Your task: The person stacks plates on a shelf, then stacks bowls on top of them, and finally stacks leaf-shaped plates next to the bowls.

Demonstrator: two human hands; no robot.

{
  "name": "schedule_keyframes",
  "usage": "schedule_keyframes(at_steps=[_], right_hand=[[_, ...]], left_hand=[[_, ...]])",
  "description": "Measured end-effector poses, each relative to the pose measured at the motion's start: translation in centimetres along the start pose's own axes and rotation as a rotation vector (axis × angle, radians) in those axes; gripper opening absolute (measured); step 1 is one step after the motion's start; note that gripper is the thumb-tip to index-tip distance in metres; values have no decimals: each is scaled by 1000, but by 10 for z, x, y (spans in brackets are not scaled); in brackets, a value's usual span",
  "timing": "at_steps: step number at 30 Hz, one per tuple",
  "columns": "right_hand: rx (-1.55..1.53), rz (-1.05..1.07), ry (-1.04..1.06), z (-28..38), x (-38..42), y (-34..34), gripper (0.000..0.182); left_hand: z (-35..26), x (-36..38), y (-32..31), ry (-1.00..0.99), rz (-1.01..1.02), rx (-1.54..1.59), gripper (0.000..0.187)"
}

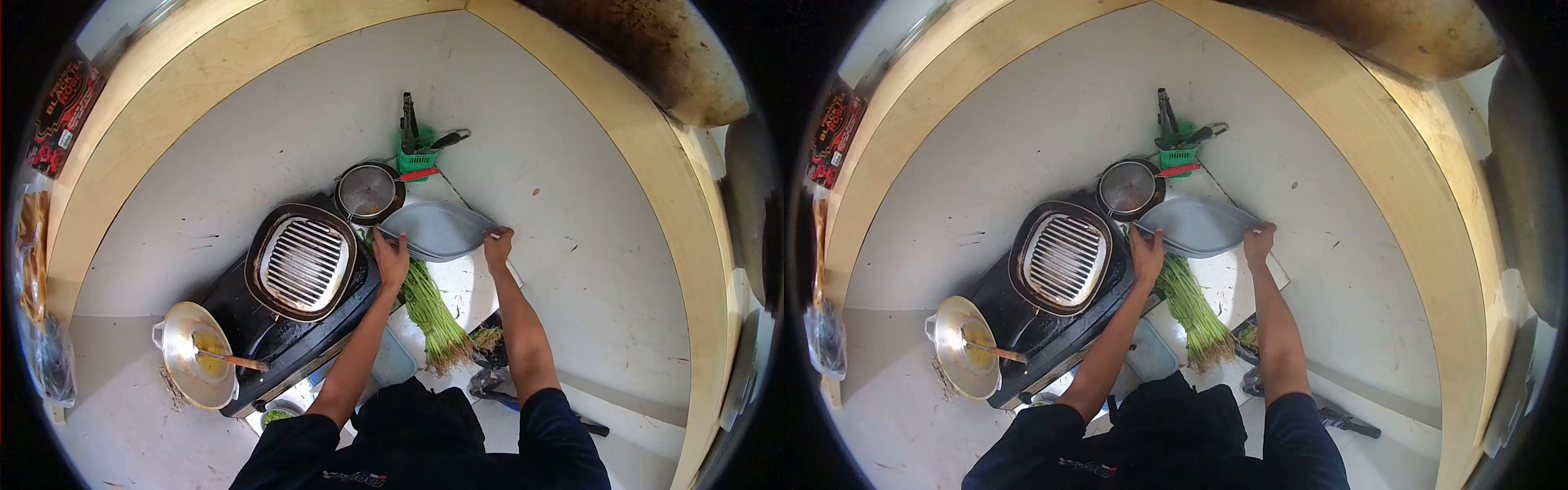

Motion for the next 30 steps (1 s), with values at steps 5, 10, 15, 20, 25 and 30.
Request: schedule_keyframes(at_steps=[5,10,15,20,25,30], right_hand=[[-171,-41,-155,-1,12,12,48],[-521,-63,-267,16,61,56,38],[-714,-44,-466,18,150,111,43],[-781,110,-436,29,228,162,29],[-896,6,-361,66,273,214,16],[-1000,-81,-282,68,308,270,28]], left_hand=[[-3,5,-8,-328,-149,-16,77],[-33,37,13,-247,-50,173,60],[-24,86,41,-246,30,188,43],[-23,157,71,-179,88,291,38],[-28,213,81,-203,145,268,40],[-70,261,77,-349,328,241,50]])
Point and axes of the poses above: each hand's wrist, its own x-axis away from the middle knuckle, its own y-axis out of the back of the hand, z = x × y, the point moved 6 cm from there along -x, towards the middle knuckle, and after that the axes turned 8 degrees about y, right-handed, at the moved point
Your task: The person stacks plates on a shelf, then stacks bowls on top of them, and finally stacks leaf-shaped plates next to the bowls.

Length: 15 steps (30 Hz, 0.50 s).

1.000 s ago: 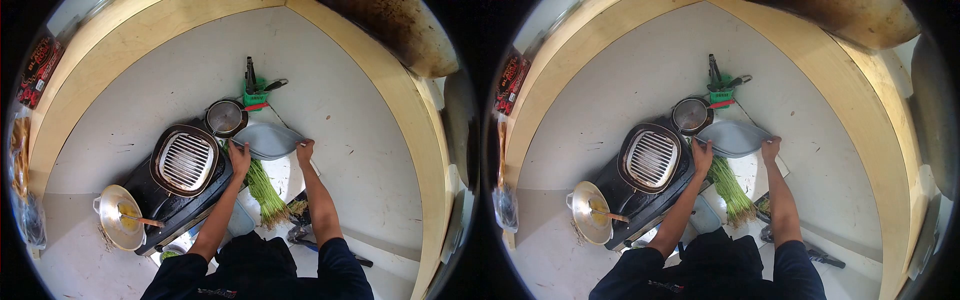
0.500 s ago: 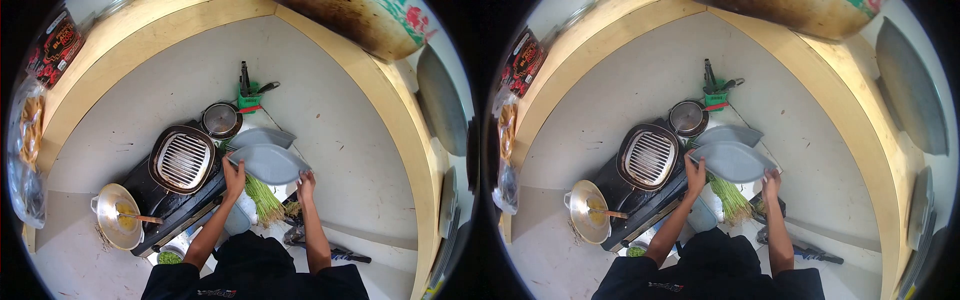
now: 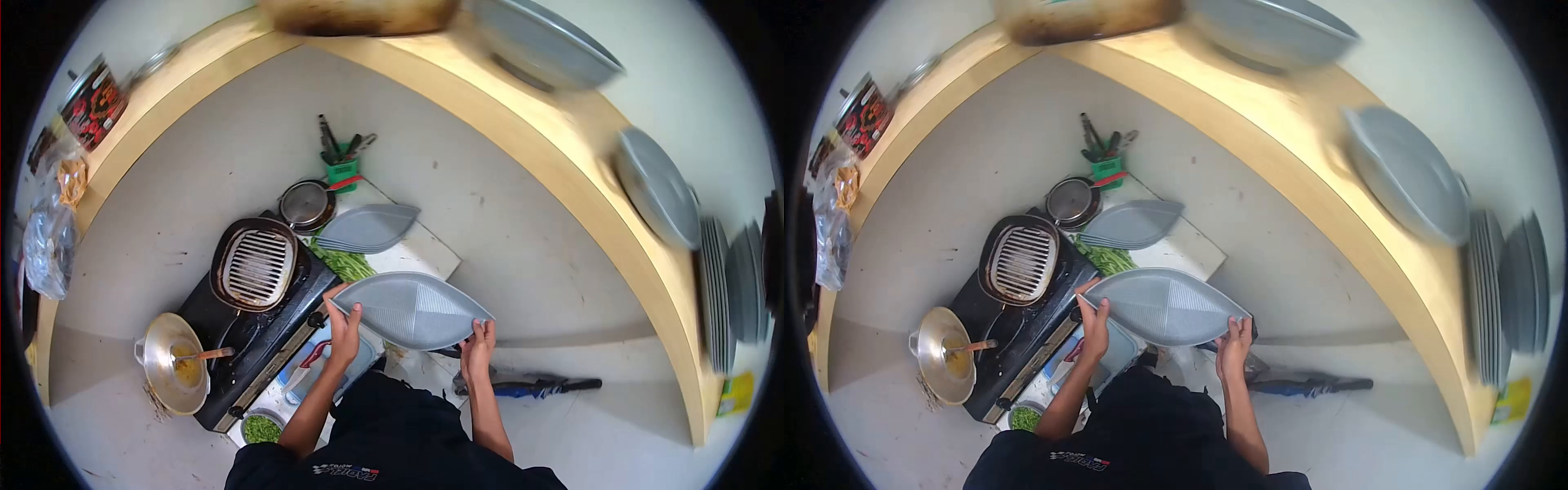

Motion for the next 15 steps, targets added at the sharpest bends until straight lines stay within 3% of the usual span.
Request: schedule_keyframes(at_steps=[2,5,9,15], right_hand=[[-46,-10,49,31,18,2,30],[-85,-57,135,83,47,16,19],[-100,-104,303,150,92,57,37],[-137,-221,481,237,171,131,46]], left_hand=[[-26,11,-14,-93,117,11,55],[-47,33,-39,-161,299,101,64],[-82,87,-86,-218,377,301,62],[-90,181,-158,-177,485,547,56]])
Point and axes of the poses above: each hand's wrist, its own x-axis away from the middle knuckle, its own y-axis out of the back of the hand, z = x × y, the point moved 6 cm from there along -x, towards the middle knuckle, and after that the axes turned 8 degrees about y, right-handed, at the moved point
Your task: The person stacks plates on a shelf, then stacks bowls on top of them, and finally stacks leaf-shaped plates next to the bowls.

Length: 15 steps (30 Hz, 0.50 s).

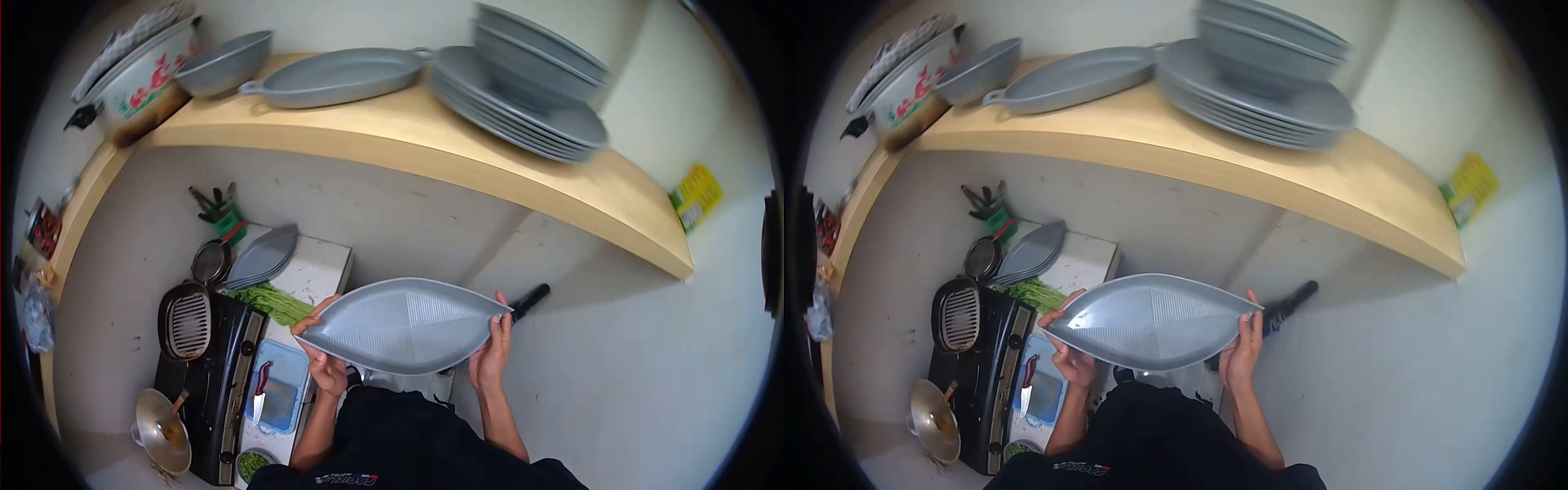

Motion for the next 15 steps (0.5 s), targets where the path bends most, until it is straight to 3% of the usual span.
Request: schedule_keyframes(at_steps=[6,9,15], right_hand=[[50,-77,243,108,15,53,61],[76,-58,415,162,25,69,66],[219,-28,700,274,14,62,75]], left_hand=[[-11,32,-99,-1,192,0,51],[-19,44,-148,29,302,147,45],[-33,26,-230,-208,491,-7,39]])
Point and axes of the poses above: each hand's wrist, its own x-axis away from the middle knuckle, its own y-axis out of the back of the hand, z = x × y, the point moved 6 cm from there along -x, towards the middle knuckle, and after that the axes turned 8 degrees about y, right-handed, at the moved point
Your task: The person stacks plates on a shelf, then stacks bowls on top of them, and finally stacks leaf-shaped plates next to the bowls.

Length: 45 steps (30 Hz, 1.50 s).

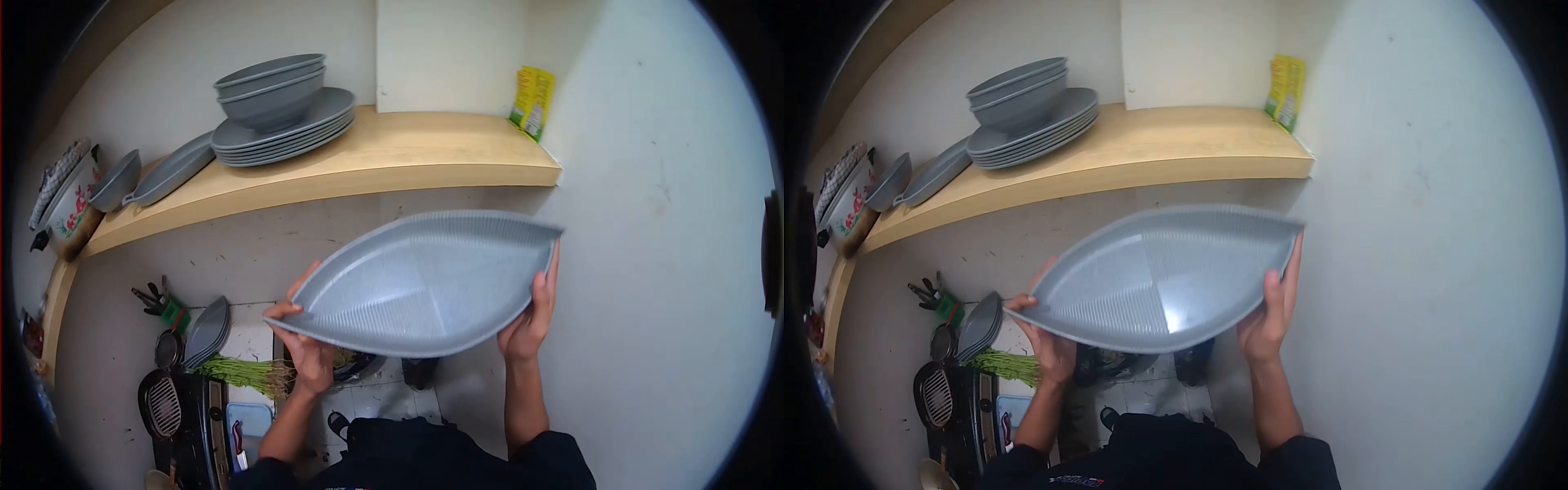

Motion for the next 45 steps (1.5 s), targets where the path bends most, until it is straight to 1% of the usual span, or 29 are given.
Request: schedule_keyframes(at_steps=[2,4,7,10,13,14,16,17,19,21,23,24,27,31,33,36,45], right_hand=[[30,7,61,12,-28,2,77],[31,41,114,22,-52,1,80],[125,120,37,37,-88,-14,75],[219,168,-39,38,-127,-24,66],[400,308,-158,24,-164,-26,60],[333,258,-113,16,-174,-28,53],[334,150,-43,8,-185,-35,50],[334,96,-10,5,-191,-35,48],[402,121,-17,-7,-208,-34,47],[453,162,-38,-21,-223,-31,46],[605,284,-51,-38,-237,-26,49],[682,346,-57,-40,-239,-27,51],[691,398,-178,-50,-238,-29,50],[869,430,-141,-69,-255,-19,46],[918,444,-122,-69,-260,-19,45],[910,446,-187,-59,-253,-21,45],[882,415,-120,-62,-257,-14,38]], left_hand=[[-8,-22,-19,-74,71,-67,36],[-29,-45,-41,-140,141,-125,36],[-40,-71,-51,-97,159,-164,39],[-64,-104,-62,-84,193,-261,40],[-83,-133,-71,-144,152,-216,28],[-82,-141,-71,-80,147,-189,26],[-79,-154,-65,55,141,-138,21],[-78,-161,-63,70,153,-185,21],[-71,-173,-59,97,171,-279,21],[-62,-180,-60,100,192,-295,21],[-57,-185,-63,130,224,-366,22],[-55,-187,-64,157,240,-428,23],[-52,-197,-67,179,241,-560,24],[-51,-210,-71,215,256,-774,25],[-47,-214,-75,170,240,-794,25],[-48,-213,-80,155,220,-837,25],[-44,-211,-86,113,198,-874,27]])
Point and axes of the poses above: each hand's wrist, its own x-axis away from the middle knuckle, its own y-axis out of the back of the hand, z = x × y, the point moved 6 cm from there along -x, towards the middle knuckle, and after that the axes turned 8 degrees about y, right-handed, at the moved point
